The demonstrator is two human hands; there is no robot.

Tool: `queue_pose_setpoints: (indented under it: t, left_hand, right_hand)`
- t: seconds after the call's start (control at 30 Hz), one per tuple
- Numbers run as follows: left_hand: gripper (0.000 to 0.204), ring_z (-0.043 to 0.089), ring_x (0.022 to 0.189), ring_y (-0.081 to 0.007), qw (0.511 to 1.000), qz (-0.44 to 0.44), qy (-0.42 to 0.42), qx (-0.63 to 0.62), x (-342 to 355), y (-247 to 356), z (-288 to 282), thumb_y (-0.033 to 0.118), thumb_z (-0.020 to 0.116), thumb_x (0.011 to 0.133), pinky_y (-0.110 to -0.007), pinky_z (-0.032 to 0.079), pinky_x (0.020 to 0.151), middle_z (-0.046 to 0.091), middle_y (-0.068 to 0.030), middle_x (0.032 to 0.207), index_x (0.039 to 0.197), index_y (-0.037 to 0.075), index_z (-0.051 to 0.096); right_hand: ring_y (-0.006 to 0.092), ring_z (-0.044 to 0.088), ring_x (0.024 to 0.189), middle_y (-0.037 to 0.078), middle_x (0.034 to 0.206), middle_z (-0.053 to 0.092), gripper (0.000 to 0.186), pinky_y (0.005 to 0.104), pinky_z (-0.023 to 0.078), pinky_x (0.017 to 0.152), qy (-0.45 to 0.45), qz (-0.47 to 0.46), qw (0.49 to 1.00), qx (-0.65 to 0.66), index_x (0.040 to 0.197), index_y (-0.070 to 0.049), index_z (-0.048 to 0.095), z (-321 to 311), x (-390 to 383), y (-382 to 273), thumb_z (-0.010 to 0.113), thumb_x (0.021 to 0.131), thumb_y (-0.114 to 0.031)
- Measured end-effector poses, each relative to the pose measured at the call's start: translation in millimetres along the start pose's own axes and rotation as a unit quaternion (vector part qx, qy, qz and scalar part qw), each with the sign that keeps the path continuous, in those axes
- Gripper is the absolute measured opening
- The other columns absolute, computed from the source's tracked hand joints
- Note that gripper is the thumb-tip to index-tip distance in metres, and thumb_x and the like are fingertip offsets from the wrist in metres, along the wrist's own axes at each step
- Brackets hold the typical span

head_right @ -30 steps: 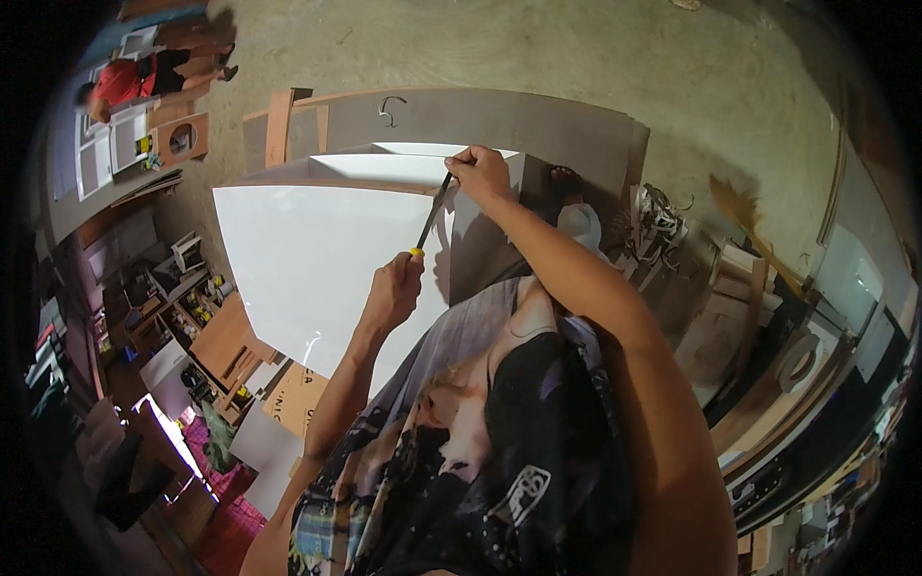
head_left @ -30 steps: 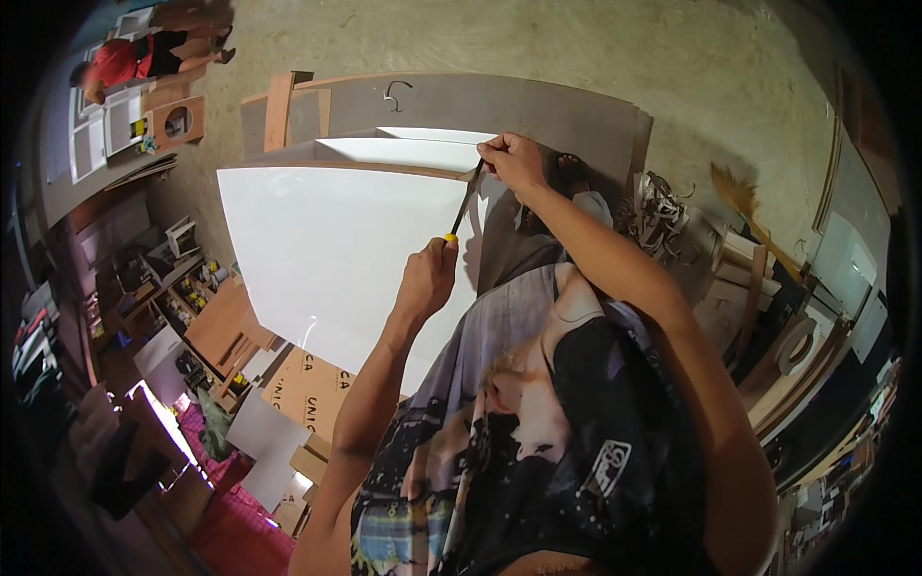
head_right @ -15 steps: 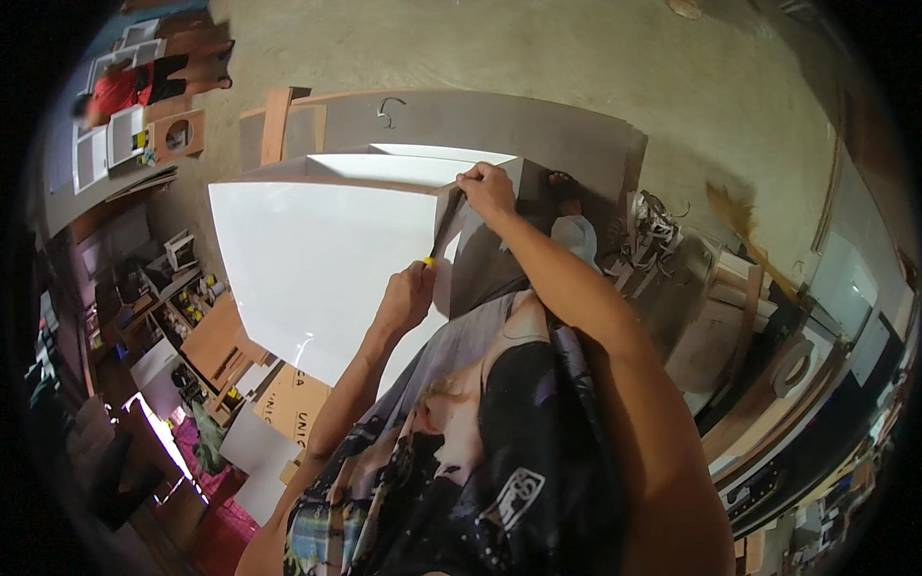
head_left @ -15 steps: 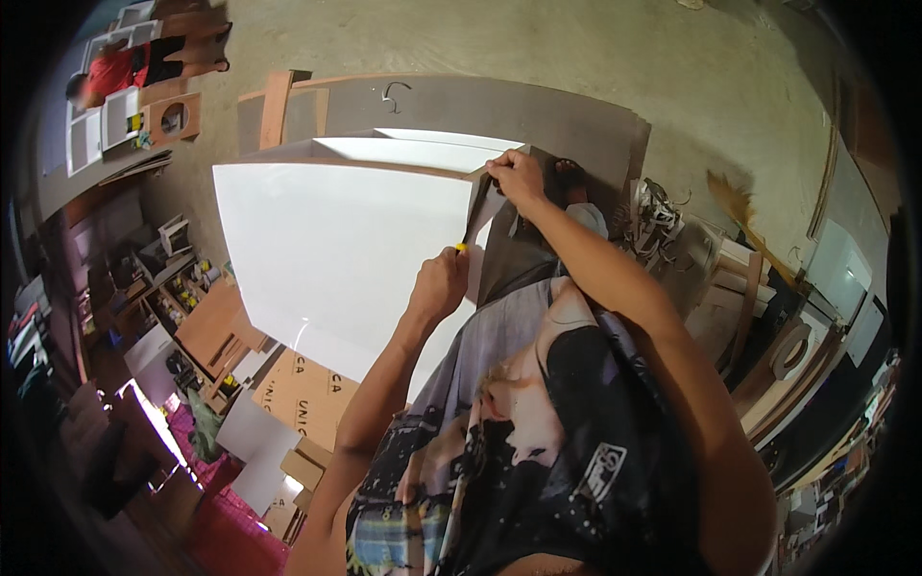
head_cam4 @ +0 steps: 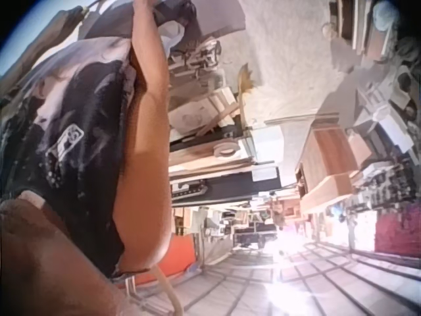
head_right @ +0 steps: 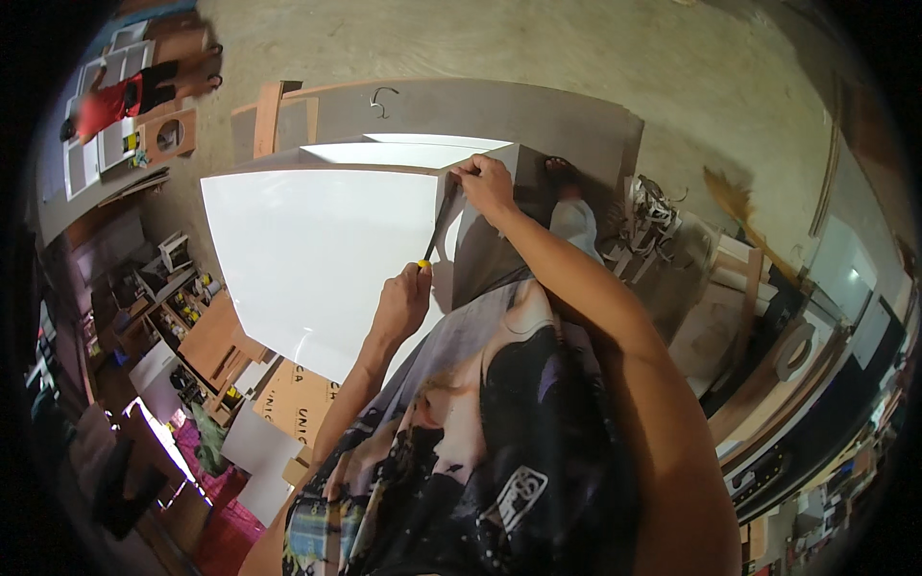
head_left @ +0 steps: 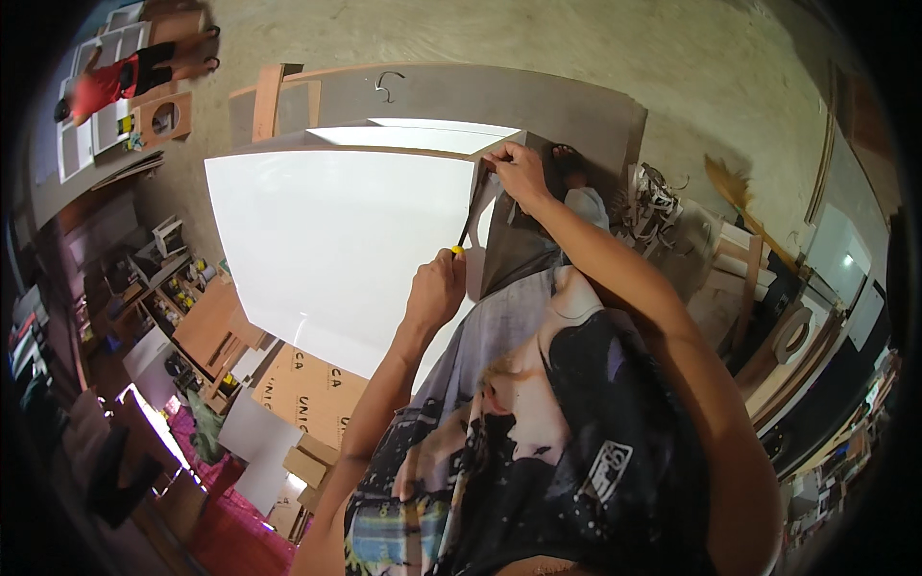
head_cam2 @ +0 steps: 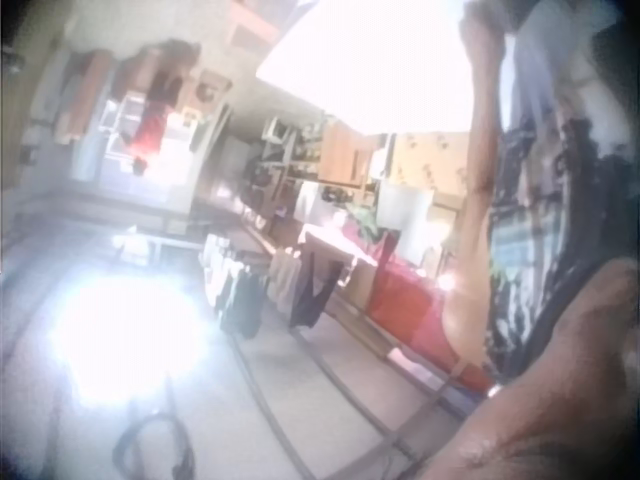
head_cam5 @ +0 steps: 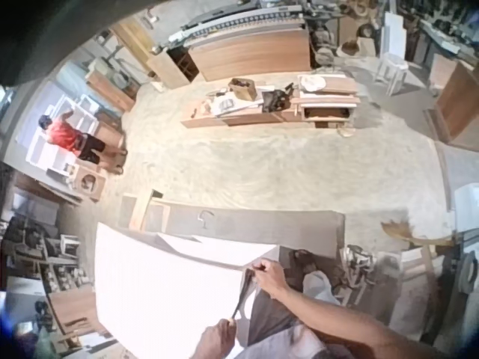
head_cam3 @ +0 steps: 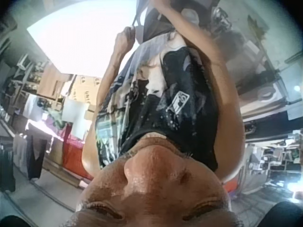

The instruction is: The person uses a utility knife to score and snap a large white laminate sheet. They repeatedly score the edges, rotate the sheet, and break off sections to shape the material.

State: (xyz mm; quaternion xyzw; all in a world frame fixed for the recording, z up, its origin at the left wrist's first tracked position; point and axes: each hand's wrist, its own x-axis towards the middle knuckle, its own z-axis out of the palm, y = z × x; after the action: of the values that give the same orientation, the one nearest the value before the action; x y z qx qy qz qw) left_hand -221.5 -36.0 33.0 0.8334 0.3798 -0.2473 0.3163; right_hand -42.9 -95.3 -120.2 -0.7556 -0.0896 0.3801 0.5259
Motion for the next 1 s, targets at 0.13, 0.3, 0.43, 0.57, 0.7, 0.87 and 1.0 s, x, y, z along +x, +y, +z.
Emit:
queue_pose_setpoints:
  t: [0.13,0.3,0.43,0.57,0.7,0.87,1.0]
  left_hand:
    - [0.037,0.060,0.070,-0.0517,1.000,0.024,0.010,-0.008,3.5,-1.6,-3.0,0.028,0.045,0.103,-0.058,0.046,0.063,0.062,-0.0314,0.072,0.087,-0.004,0.054]
    - [0.036,0.061,0.070,-0.0512,1.000,-0.008,0.006,-0.028,-8.1,6.0,-20.6,0.028,0.046,0.103,-0.057,0.046,0.062,0.062,-0.0310,0.071,0.087,-0.003,0.055]
    - [0.036,0.060,0.069,-0.0515,1.000,0.009,0.013,-0.008,-11.7,-4.5,-5.5,0.028,0.046,0.103,-0.057,0.046,0.061,0.061,-0.0310,0.071,0.086,-0.003,0.054]
    - [0.037,0.061,0.071,-0.0520,0.999,0.036,0.006,0.025,-2.2,-23.0,15.8,0.028,0.044,0.103,-0.058,0.047,0.063,0.062,-0.0311,0.071,0.087,-0.003,0.054]
    - [0.037,0.061,0.072,-0.0521,0.999,0.050,0.014,0.014,0.9,-27.9,17.5,0.029,0.044,0.103,-0.058,0.048,0.064,0.062,-0.0307,0.072,0.088,-0.003,0.054]
    - [0.037,0.061,0.074,-0.0519,1.000,-0.020,-0.016,0.011,-31.0,-13.3,-4.9,0.029,0.045,0.103,-0.057,0.048,0.067,0.063,-0.0310,0.075,0.087,-0.002,0.053]
    - [0.037,0.061,0.073,-0.0523,1.000,-0.002,-0.013,0.010,-37.4,-25.8,4.6,0.030,0.044,0.103,-0.057,0.047,0.065,0.064,-0.0306,0.076,0.087,-0.002,0.053]
  right_hand:
    - [0.0166,0.063,0.066,0.009,0.075,0.070,0.015,0.0316,0.048,0.063,-0.006,0.065,0.990,0.122,0.085,-0.001,0.070,13.2,11.0,18.4,0.071,0.085,-0.016]
    - [0.0199,0.066,0.073,0.010,0.081,0.071,0.017,0.0326,0.050,0.068,-0.016,0.041,0.993,0.112,0.086,-0.002,0.070,7.8,1.7,5.4,0.071,0.083,-0.018]
    - [0.0283,0.068,0.080,0.013,0.084,0.071,0.021,0.0377,0.051,0.072,0.026,0.003,1.000,0.010,0.086,-0.003,0.070,15.1,-10.4,13.3,0.072,0.082,-0.023]
    - [0.0317,0.067,0.087,0.015,0.090,0.071,0.021,0.0398,0.051,0.076,0.047,0.010,0.998,-0.050,0.090,-0.003,0.070,29.3,-5.0,50.0,0.068,0.083,-0.023]
    - [0.0236,0.062,0.065,0.014,0.076,0.070,0.019,0.0355,0.047,0.064,0.028,0.033,0.998,0.051,0.088,0.000,0.070,25.7,-8.0,39.7,0.071,0.084,-0.018]
    - [0.0330,0.063,0.093,0.017,0.096,0.067,0.021,0.0421,0.050,0.081,0.027,-0.021,0.997,-0.072,0.088,-0.003,0.070,19.1,-35.7,13.2,0.074,0.080,-0.022]
    - [0.0349,0.063,0.095,0.018,0.098,0.065,0.025,0.0419,0.050,0.083,0.089,-0.071,0.986,-0.119,0.088,-0.005,0.070,31.8,-41.7,33.2,0.077,0.080,-0.028]
